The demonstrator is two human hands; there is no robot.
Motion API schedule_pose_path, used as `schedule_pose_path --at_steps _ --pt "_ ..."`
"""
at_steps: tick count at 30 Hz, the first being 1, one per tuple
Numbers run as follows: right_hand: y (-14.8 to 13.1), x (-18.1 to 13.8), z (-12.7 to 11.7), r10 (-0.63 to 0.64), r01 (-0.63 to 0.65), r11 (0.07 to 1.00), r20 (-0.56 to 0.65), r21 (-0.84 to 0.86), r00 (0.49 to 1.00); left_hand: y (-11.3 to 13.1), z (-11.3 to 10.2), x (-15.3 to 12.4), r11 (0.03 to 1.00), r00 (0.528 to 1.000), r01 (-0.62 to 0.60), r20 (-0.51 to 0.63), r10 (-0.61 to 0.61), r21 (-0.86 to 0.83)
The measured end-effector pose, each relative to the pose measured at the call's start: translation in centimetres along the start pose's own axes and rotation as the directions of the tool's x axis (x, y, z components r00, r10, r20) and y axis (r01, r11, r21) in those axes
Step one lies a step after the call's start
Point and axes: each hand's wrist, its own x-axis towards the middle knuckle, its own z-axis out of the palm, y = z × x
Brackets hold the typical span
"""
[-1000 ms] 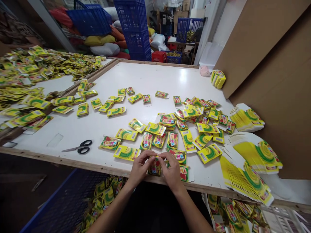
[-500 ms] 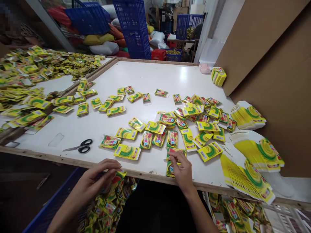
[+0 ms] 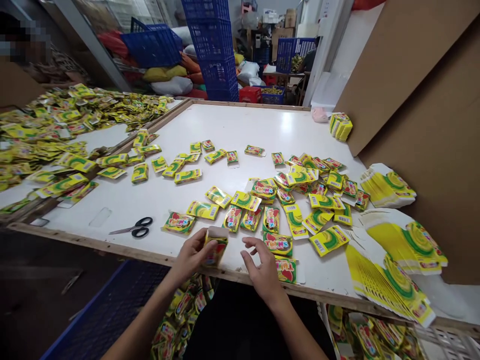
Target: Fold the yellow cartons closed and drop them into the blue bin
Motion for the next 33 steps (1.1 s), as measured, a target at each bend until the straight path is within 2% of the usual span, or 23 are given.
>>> schedule_pose_path --at_steps 2,4,6,8,10,12,14,16,21,26,30,33 --pt "0.4 -0.1 0.0 0.012 -0.01 0.999 -0.043 0.044 0.999 0.4 2.7 -0.6 0.965 1.0 -0.008 -0.018 0.003 -0.262" --pt "0.8 -0.3 -0.1 0.02 -0.015 0.998 -0.078 0.058 0.997 0.4 5.4 -0.8 0.902 0.997 -0.021 -0.073 -0.012 -0.431" --pt "1.2 -0.4 -0.4 0.023 -0.021 0.999 -0.096 0.025 0.995 0.0 7.2 -0.9 0.857 0.986 -0.045 -0.162 -0.045 -0.514" --pt "1.5 -0.4 -0.8 0.002 -0.003 1.0 -0.071 -0.018 0.997 -0.5 7.9 -0.9 0.861 0.971 -0.072 -0.233 -0.055 -0.503" --pt "1.7 -0.1 -1.1 -0.047 0.046 0.998 -0.028 -0.044 0.999 -0.9 7.7 -1.0 0.908 0.972 -0.081 -0.234 -0.019 -0.41" --pt "1.7 0.4 -1.2 -0.098 0.098 0.993 0.005 -0.058 0.995 -1.1 6.9 -0.8 0.947 0.984 -0.088 -0.177 0.034 -0.309" --pt "1.5 0.9 -1.1 -0.128 0.127 0.989 0.002 -0.078 0.992 -1.0 6.2 -0.6 0.966 0.988 -0.114 -0.125 0.087 -0.234" --pt "1.4 1.4 -0.9 -0.136 0.134 0.986 -0.014 -0.099 0.991 -0.8 5.8 -0.2 0.97 0.982 -0.159 -0.131 0.136 -0.185" --pt "1.3 1.7 -0.6 -0.131 0.127 0.99 -0.075 -0.052 0.989 -0.6 6.0 0.2 0.937 0.962 -0.209 -0.23 0.146 -0.279" --pt "1.6 1.1 -0.7 -0.193 0.193 0.98 0.0 -0.049 0.981 -0.5 5.7 -0.2 0.957 0.972 -0.212 -0.144 0.185 -0.199" --pt "1.4 1.0 -0.3 -0.139 0.136 0.99 -0.055 -0.048 0.989 -0.2 5.7 -0.2 0.961 0.979 -0.158 -0.163 0.123 -0.227" --pt "0.8 1.2 -0.2 -0.045 0.042 0.998 -0.083 -0.037 0.996 0.1 5.9 0.1 0.953 0.98 -0.112 -0.191 0.059 -0.281"
